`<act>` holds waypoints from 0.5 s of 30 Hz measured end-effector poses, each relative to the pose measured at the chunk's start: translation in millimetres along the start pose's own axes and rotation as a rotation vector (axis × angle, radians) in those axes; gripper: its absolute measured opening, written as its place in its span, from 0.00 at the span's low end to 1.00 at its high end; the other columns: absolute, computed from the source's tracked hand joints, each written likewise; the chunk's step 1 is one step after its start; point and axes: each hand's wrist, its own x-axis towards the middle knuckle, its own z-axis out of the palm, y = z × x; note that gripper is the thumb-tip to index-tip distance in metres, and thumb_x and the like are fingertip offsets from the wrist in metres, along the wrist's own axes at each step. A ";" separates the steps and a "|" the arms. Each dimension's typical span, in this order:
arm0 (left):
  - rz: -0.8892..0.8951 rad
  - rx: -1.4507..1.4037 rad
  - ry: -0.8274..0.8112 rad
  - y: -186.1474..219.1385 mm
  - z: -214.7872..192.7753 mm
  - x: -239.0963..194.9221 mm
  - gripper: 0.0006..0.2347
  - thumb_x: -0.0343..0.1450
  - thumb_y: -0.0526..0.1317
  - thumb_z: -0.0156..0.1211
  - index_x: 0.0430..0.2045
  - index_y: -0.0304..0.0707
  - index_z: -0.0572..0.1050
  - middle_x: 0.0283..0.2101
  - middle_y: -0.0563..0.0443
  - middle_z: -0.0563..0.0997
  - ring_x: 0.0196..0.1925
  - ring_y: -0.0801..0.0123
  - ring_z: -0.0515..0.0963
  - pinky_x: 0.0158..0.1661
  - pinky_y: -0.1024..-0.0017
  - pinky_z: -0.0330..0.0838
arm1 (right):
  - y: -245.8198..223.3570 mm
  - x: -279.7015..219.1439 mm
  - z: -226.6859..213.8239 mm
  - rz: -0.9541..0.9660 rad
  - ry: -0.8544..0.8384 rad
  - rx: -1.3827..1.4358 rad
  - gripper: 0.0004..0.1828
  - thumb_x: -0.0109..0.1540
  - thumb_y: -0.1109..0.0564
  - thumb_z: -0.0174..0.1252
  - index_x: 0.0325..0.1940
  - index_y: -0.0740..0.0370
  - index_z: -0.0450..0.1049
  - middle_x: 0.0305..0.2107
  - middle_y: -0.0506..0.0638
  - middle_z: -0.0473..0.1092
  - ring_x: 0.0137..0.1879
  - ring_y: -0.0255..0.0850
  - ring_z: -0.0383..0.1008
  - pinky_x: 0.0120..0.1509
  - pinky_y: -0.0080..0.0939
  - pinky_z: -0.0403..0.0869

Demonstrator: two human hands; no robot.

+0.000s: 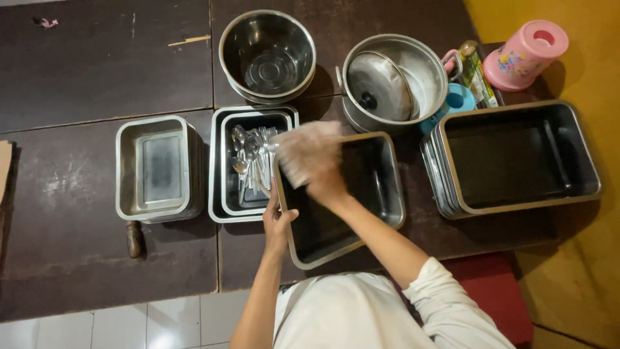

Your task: Wiping and drying metal food containers and bowls with a cloth.

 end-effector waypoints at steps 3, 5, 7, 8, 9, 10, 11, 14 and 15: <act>-0.049 0.103 0.036 -10.8 -14.6 5.2 0.40 0.56 0.37 0.58 0.70 0.28 0.59 0.67 0.40 0.70 0.66 0.57 0.70 0.63 0.69 0.61 | 8.7 6.8 3.3 -0.171 0.037 0.037 0.18 0.63 0.60 0.51 0.55 0.50 0.76 0.55 0.49 0.73 0.75 0.52 0.65 0.80 0.67 0.51; -0.001 0.051 0.145 -15.0 -31.0 4.1 0.37 0.58 0.38 0.60 0.67 0.25 0.64 0.67 0.39 0.71 0.69 0.57 0.68 0.67 0.69 0.57 | 29.2 11.1 6.7 -0.039 -0.030 -0.068 0.25 0.66 0.64 0.49 0.68 0.52 0.72 0.65 0.56 0.68 0.77 0.56 0.60 0.82 0.62 0.53; -0.022 -0.034 0.168 9.8 -40.1 -3.5 0.38 0.57 0.38 0.60 0.67 0.26 0.63 0.65 0.40 0.71 0.67 0.57 0.69 0.66 0.68 0.59 | 67.5 0.6 -2.3 0.080 -0.053 -0.233 0.30 0.64 0.65 0.50 0.71 0.52 0.69 0.66 0.56 0.65 0.75 0.58 0.59 0.81 0.63 0.53; -0.043 -0.119 0.192 21.8 -44.4 -6.5 0.39 0.56 0.38 0.60 0.67 0.28 0.63 0.64 0.41 0.72 0.65 0.57 0.71 0.65 0.68 0.60 | 87.5 -3.0 -6.7 0.198 -0.074 -0.398 0.35 0.62 0.67 0.52 0.74 0.51 0.67 0.67 0.57 0.62 0.74 0.61 0.58 0.80 0.64 0.53; -0.044 -0.121 0.196 22.0 -53.8 -8.5 0.39 0.56 0.38 0.60 0.67 0.28 0.63 0.64 0.41 0.72 0.65 0.57 0.71 0.65 0.68 0.60 | 92.6 -5.5 -10.7 0.196 -0.078 -0.398 0.35 0.62 0.67 0.52 0.74 0.51 0.67 0.67 0.57 0.62 0.74 0.61 0.58 0.80 0.64 0.53; -0.003 -0.058 0.159 21.7 -63.1 -10.5 0.39 0.56 0.39 0.60 0.68 0.27 0.65 0.60 0.39 0.74 0.61 0.56 0.73 0.62 0.66 0.64 | 98.0 -8.1 -14.5 0.231 -0.073 -0.327 0.38 0.58 0.69 0.52 0.75 0.54 0.64 0.69 0.60 0.59 0.74 0.63 0.56 0.78 0.60 0.56; 0.038 0.005 0.124 21.1 -72.4 -13.8 0.39 0.56 0.39 0.60 0.68 0.26 0.66 0.56 0.38 0.76 0.58 0.56 0.76 0.59 0.64 0.68 | 103.1 -11.5 -18.3 0.265 -0.069 -0.255 0.42 0.55 0.71 0.52 0.75 0.57 0.61 0.71 0.62 0.57 0.75 0.66 0.55 0.77 0.56 0.59; 0.079 -0.047 0.151 41.4 -70.6 -16.2 0.38 0.57 0.39 0.59 0.69 0.27 0.63 0.58 0.39 0.75 0.58 0.57 0.76 0.60 0.66 0.68 | 85.5 -11.3 -21.8 0.354 -0.088 -0.223 0.44 0.56 0.73 0.53 0.78 0.57 0.58 0.72 0.62 0.56 0.74 0.65 0.57 0.71 0.53 0.66; 0.078 -0.044 0.156 44.8 -64.9 -15.9 0.38 0.57 0.39 0.59 0.69 0.27 0.63 0.58 0.39 0.75 0.58 0.57 0.76 0.60 0.66 0.68 | 79.7 -17.5 -23.1 0.354 -0.091 -0.218 0.44 0.56 0.73 0.53 0.78 0.57 0.58 0.72 0.62 0.56 0.74 0.65 0.57 0.71 0.53 0.66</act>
